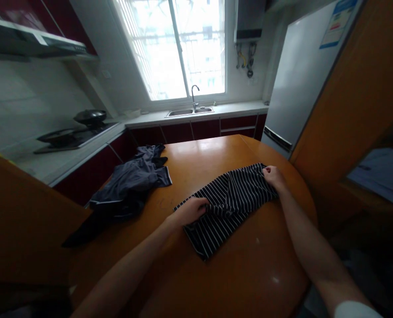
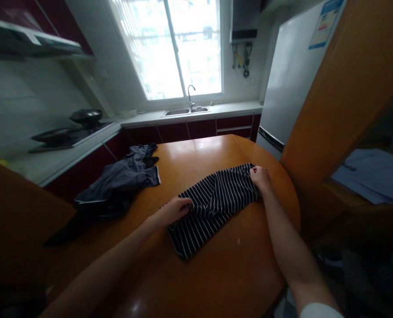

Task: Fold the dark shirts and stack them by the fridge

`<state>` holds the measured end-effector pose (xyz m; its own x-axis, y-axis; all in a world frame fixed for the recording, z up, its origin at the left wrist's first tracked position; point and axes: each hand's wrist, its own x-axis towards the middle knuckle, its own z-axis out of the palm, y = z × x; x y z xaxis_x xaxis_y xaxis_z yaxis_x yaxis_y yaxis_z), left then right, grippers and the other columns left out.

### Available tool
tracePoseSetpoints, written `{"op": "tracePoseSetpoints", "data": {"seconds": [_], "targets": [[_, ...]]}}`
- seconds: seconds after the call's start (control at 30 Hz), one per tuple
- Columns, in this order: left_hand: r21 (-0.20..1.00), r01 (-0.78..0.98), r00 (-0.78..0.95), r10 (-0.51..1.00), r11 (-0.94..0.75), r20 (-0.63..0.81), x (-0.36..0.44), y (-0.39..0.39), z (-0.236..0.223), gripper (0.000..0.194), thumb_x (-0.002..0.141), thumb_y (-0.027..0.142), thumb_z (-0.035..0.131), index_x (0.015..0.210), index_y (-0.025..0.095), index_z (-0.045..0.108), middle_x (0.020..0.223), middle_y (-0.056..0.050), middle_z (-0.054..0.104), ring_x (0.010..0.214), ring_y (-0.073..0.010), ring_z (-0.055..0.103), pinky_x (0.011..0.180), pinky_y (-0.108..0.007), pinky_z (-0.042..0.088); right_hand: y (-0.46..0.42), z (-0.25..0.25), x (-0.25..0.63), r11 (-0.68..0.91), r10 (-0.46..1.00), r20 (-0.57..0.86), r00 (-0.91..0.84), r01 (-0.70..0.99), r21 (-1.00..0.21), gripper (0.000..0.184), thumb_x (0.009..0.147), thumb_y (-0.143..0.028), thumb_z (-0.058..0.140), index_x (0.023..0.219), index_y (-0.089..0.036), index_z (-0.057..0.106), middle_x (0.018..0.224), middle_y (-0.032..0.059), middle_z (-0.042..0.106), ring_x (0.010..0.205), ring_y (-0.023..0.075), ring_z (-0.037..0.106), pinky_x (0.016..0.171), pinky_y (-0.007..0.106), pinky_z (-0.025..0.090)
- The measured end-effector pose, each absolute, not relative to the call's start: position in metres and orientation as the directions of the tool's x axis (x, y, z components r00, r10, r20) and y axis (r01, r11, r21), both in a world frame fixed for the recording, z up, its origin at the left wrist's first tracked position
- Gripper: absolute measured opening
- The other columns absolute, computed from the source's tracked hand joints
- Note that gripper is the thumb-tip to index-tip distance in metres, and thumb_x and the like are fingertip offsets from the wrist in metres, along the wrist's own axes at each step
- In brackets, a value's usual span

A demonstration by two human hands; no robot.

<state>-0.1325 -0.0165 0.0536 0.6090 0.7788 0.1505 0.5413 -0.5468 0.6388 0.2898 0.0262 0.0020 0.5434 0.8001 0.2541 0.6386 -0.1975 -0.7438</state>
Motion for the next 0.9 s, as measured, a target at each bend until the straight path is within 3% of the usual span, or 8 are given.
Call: {"op": "tracePoseSetpoints", "data": {"seconds": [0.07, 0.27, 0.33, 0.43, 0.57, 0.63, 0.73, 0.9], "targets": [[0.724, 0.596, 0.274, 0.936, -0.346, 0.221, -0.138, 0.029, 0.083, 0.012, 0.074, 0.010, 0.059, 0.079, 0.016, 0.068, 0.067, 0.002, 0.062, 0.064, -0.0160, 0.062, 0.066, -0.026, 0.053, 0.024, 0.007, 0.292, -0.233, 0.777, 0.273, 0.567, 0.662, -0.712, 0.019, 0.085, -0.026, 0.058, 0.085, -0.017, 0.075, 0.091, 0.0154, 0.076, 0.085, 0.0245, 0.070, 0.080, 0.032, 0.049], [0.717, 0.648, -0.155, 0.877, -0.257, 0.455, -0.151, 0.092, 0.126, 0.036, 0.082, 0.003, 0.051, 0.118, 0.009, 0.056, 0.112, -0.010, 0.061, 0.101, -0.0195, 0.061, 0.100, -0.036, 0.046, 0.023, 0.012, 0.292, -0.246, 0.827, 0.235, 0.510, 0.706, -0.664, 0.022, 0.089, -0.027, 0.056, 0.089, -0.015, 0.075, 0.088, 0.0145, 0.076, 0.081, 0.0236, 0.069, 0.077, 0.031, 0.050], [0.634, 0.683, -0.034, 0.851, -0.363, 0.524, -0.142, 0.072, 0.104, 0.032, 0.083, 0.005, 0.055, 0.113, 0.013, 0.060, 0.113, -0.009, 0.061, 0.105, -0.0216, 0.060, 0.101, -0.036, 0.046, 0.023, 0.010, 0.289, -0.190, 0.883, 0.208, 0.421, 0.726, -0.661, 0.017, 0.085, -0.029, 0.064, 0.087, -0.017, 0.076, 0.085, 0.0110, 0.075, 0.079, 0.0218, 0.069, 0.077, 0.030, 0.051], [0.470, 0.657, 0.403, 0.801, -0.590, 0.442, -0.124, 0.031, 0.056, 0.015, 0.088, 0.017, 0.060, 0.101, 0.020, 0.067, 0.105, -0.006, 0.064, 0.105, -0.0235, 0.062, 0.102, -0.039, 0.047, 0.024, 0.010, 0.282, -0.041, 0.948, 0.214, 0.235, 0.759, -0.650, 0.025, 0.073, -0.027, 0.079, 0.097, -0.020, 0.077, 0.100, 0.0073, 0.074, 0.093, 0.0207, 0.068, 0.088, 0.029, 0.050], [0.420, 0.759, 0.377, 0.861, -0.498, 0.341, -0.113, 0.000, 0.018, 0.028, 0.088, 0.033, 0.070, 0.113, 0.019, 0.068, 0.113, -0.011, 0.065, 0.109, -0.0299, 0.063, 0.100, -0.045, 0.048, 0.022, 0.012, 0.268, 0.124, 0.978, 0.210, 0.003, 0.799, -0.588, 0.032, 0.073, -0.024, 0.079, 0.105, -0.020, 0.075, 0.112, 0.0086, 0.068, 0.107, 0.0227, 0.062, 0.101, 0.034, 0.044], [0.439, 0.781, 0.353, 0.894, -0.444, 0.276, -0.114, -0.002, 0.015, 0.035, 0.084, 0.034, 0.075, 0.114, 0.018, 0.068, 0.112, -0.013, 0.068, 0.108, -0.0323, 0.064, 0.097, -0.045, 0.049, 0.020, 0.012, 0.260, 0.108, 0.984, 0.180, 0.000, 0.800, -0.590, 0.032, 0.072, -0.024, 0.079, 0.103, -0.020, 0.074, 0.112, 0.0084, 0.068, 0.108, 0.0234, 0.062, 0.101, 0.035, 0.044], [0.543, 0.697, 0.465, 0.872, -0.467, 0.153, -0.111, -0.008, 0.023, 0.021, 0.087, 0.027, 0.068, 0.107, 0.020, 0.071, 0.102, -0.008, 0.073, 0.097, -0.0282, 0.070, 0.087, -0.037, 0.053, 0.019, 0.009, 0.250, 0.053, 0.985, 0.162, 0.062, 0.781, -0.622, 0.038, 0.065, -0.020, 0.082, 0.103, -0.021, 0.074, 0.113, 0.0083, 0.068, 0.106, 0.0237, 0.062, 0.098, 0.034, 0.044], [0.542, 0.547, 0.673, 0.720, -0.638, 0.168, -0.097, -0.036, 0.045, 0.029, 0.090, 0.015, 0.050, 0.104, 0.023, 0.074, 0.096, -0.004, 0.076, 0.090, -0.0229, 0.072, 0.082, -0.031, 0.053, 0.025, 0.003, 0.243, -0.056, 0.969, 0.130, 0.212, 0.696, -0.716, 0.010, 0.065, -0.013, 0.071, 0.070, -0.021, 0.068, 0.081, 0.0049, 0.070, 0.083, 0.0211, 0.064, 0.083, 0.031, 0.048]]}}
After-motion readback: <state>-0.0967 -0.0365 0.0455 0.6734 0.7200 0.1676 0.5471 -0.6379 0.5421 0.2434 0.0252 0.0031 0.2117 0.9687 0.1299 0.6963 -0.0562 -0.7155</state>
